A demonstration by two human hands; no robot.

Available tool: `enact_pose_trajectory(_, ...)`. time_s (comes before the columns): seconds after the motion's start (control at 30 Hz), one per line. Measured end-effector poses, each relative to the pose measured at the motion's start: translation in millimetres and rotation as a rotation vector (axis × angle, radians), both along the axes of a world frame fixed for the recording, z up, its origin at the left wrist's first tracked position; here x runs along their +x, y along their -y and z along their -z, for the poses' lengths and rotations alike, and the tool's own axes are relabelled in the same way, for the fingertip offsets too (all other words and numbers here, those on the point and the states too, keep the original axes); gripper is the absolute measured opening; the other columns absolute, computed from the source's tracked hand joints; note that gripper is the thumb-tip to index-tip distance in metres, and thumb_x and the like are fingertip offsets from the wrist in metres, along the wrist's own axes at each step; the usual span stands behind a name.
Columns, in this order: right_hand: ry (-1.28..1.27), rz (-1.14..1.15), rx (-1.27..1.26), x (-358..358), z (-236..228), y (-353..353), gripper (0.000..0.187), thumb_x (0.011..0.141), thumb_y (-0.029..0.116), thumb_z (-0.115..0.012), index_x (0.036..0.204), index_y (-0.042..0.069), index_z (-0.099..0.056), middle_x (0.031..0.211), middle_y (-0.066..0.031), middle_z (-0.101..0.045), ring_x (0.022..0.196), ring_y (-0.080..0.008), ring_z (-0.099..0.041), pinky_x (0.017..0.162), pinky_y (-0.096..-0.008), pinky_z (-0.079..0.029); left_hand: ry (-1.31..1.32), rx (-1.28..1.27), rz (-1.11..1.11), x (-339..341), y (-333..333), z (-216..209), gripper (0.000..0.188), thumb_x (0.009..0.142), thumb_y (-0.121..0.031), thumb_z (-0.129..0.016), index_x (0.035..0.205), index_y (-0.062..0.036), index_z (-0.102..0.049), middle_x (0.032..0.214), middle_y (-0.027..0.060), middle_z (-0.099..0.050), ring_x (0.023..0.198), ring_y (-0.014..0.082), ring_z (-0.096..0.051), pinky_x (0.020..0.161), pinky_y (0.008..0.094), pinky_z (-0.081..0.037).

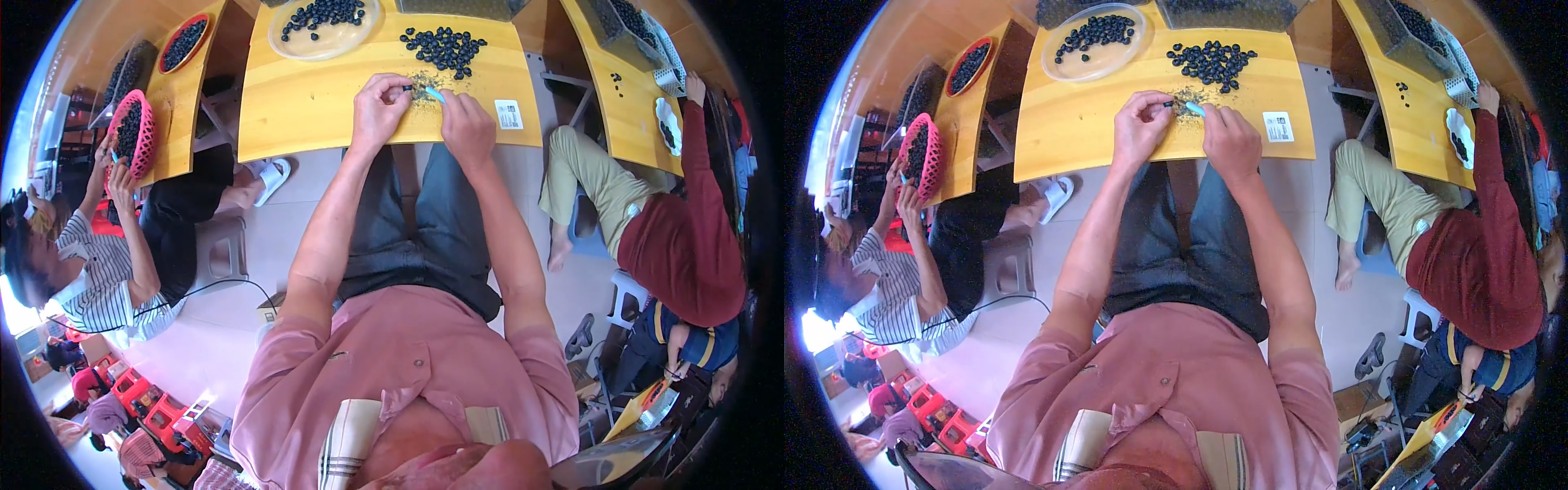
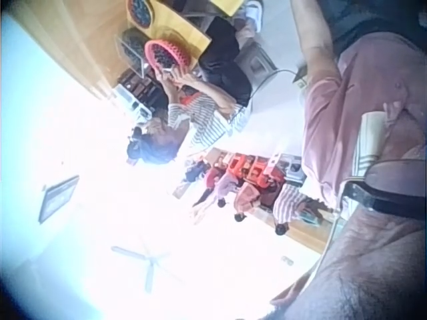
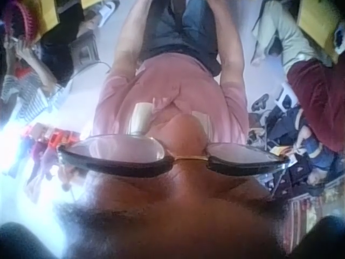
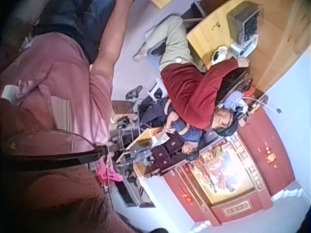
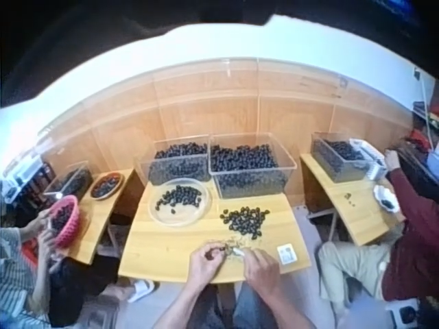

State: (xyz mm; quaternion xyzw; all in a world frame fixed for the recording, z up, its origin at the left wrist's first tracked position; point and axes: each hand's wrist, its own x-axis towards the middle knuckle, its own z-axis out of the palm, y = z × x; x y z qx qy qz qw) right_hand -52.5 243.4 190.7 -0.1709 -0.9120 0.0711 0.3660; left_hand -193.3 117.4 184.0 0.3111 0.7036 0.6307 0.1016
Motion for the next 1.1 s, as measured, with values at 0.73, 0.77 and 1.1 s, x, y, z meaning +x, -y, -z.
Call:
enact_pose_trajectory(0.73, -0.037, -0.1, 0.095, -2.1, -0.3, -2.2, 0.014, 0.089, 0.013, -0.069, 0.103, 0.011, -0.072, 0.075, -0.0036, -0.057, 0.07, -0.0206, -0.064, 0.06, -0.0369, -0.053, -0.007, 0.03, 0.051, 6.1, -3.9, -2.9, 0.031, 0.084, 0.002, -0.078, 0.114, 0.0009, -0.073, 0.094, 0.0076, -0.073, 0.081, 0.01, -0.069, 0.076, 0.0253, -0.058)
enact_pose_trajectory(0.77, -0.037, -0.102, 0.093, -2.5, -0.5, -2.2, 0.014, 0.09, 0.013, -0.069, 0.103, 0.011, -0.072, 0.075, -0.0036, -0.057, 0.07, -0.0207, -0.064, 0.06, -0.037, -0.053, -0.006, 0.03, 0.05, 5.4, -4.0, -2.2, 0.031, 0.084, 0.002, -0.078, 0.114, 0.0009, -0.073, 0.094, 0.0076, -0.073, 0.081, 0.01, -0.069, 0.076, 0.0253, -0.058)
enact_pose_trajectory(1.1, 0.028, 0.004, 0.055, -8.2, -3.3, -2.2, 0.013, 0.088, 0.013, -0.067, 0.1, 0.011, -0.07, 0.078, -0.0047, -0.06, 0.073, -0.0227, -0.067, 0.06, -0.0391, -0.055, 0.087, 0.105, 0.044, 2.7, -5.5, -3.2, 0.033, 0.085, 0.003, -0.078, 0.116, 0.0015, -0.067, 0.094, 0.005, -0.071, 0.08, 0.0075, -0.065, 0.075, 0.0236, -0.056)
